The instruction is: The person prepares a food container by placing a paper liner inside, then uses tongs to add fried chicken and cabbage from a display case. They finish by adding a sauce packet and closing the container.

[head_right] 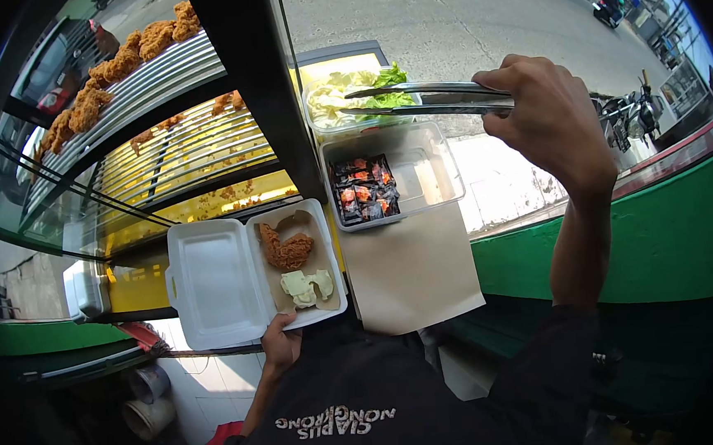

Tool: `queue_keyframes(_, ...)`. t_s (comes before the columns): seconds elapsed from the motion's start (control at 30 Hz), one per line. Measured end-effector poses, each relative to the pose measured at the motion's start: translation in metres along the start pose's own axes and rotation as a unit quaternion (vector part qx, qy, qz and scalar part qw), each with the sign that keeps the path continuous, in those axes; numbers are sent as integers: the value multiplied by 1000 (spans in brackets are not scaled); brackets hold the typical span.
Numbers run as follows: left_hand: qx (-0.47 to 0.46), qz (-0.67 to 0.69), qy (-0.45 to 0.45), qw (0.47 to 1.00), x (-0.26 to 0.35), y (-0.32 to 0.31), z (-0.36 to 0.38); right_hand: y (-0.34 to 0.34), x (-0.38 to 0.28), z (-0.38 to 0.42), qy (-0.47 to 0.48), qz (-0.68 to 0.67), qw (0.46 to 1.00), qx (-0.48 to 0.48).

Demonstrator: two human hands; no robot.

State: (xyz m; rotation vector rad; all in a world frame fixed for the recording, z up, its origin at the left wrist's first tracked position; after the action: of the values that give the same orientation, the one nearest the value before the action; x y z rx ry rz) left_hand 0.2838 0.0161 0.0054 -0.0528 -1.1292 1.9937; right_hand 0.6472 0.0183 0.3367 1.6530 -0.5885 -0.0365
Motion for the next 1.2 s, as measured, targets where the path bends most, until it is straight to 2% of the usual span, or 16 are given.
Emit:
queue_keyframes(0.1, 5, -2, -11, 1000, 2, -10, 4, -31, 3, -44, 7, 119, 991, 53)
queue_keyframes(0.2, 14, -13, -18, 1000, 5, -13, 8, -52, 3, -85, -11, 139, 990, 6)
queue_keyframes(0.27, 23, -16, -21, 999, 5, -12, 10, -67, 3, -104, -34, 111, 987, -112)
queue_keyframes(0.37, 15, -11, -19, 1000, 5, -12, 11, -86, 4, -112, -20, 109, 991, -74)
queue_keyframes(0.43, 17, -7, -20, 1000, 3, -10, 9, -75, 2, -110, -14, 103, 993, -51)
queue_keyframes(0.5, 23, -2, -21, 1000, 2, -6, 7, -60, 6, -103, -47, 87, 983, -153)
queue_keyframes(0.6, 20, 1, -7, 1000, -2, 1, 2, -38, 16, -83, -67, 73, 987, -123)
queue_keyframes(0.67, 42, -52, 6, 998, -4, 4, 1, -29, 29, -65, -60, 65, 993, -81)
queue_keyframes(0.7, 48, -48, 4, 998, -4, 3, 1, -12, 24, -51, -92, 15, 988, -122)
queue_keyframes(0.73, 31, -55, 11, 998, -5, 1, 0, -8, 29, -35, -69, -14, 995, -67)
queue_keyframes(0.8, -16, -68, 20, 997, -8, 2, -2, 3, 25, -7, -30, -72, 993, -89)
queue_keyframes(0.83, -7, -65, 20, 998, -12, 9, -2, 5, 19, -1, 16, -139, 978, -155)
queue_keyframes(0.9, -43, -328, -76, 941, -14, 17, -6, 1, -1, 16, 91, -193, 954, -210)
queue_keyframes(0.97, -62, -351, -69, 932, -17, 26, -12, -13, -28, 30, 190, -252, 919, -237)
queue_keyframes(1.1, -79, -380, -63, 920, -23, 28, -17, -49, -68, 50, 265, -209, 894, -295)
queue_keyframes(1.2, -87, -386, -64, 916, -22, 31, -18, -63, -72, 53, 268, -200, 889, -314)
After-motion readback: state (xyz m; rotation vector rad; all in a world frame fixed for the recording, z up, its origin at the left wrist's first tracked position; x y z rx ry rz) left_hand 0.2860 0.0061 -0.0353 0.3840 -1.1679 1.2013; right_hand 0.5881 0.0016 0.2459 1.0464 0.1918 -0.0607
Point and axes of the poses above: each hand's wrist, its own z-axis away from the middle knuckle, its own y-axis out of the back of the hand, x = y × z, the point moved 3 cm from there along -z, towards the middle knuckle, and after that the axes turned 15 degrees about z, right-handed, at the moved point
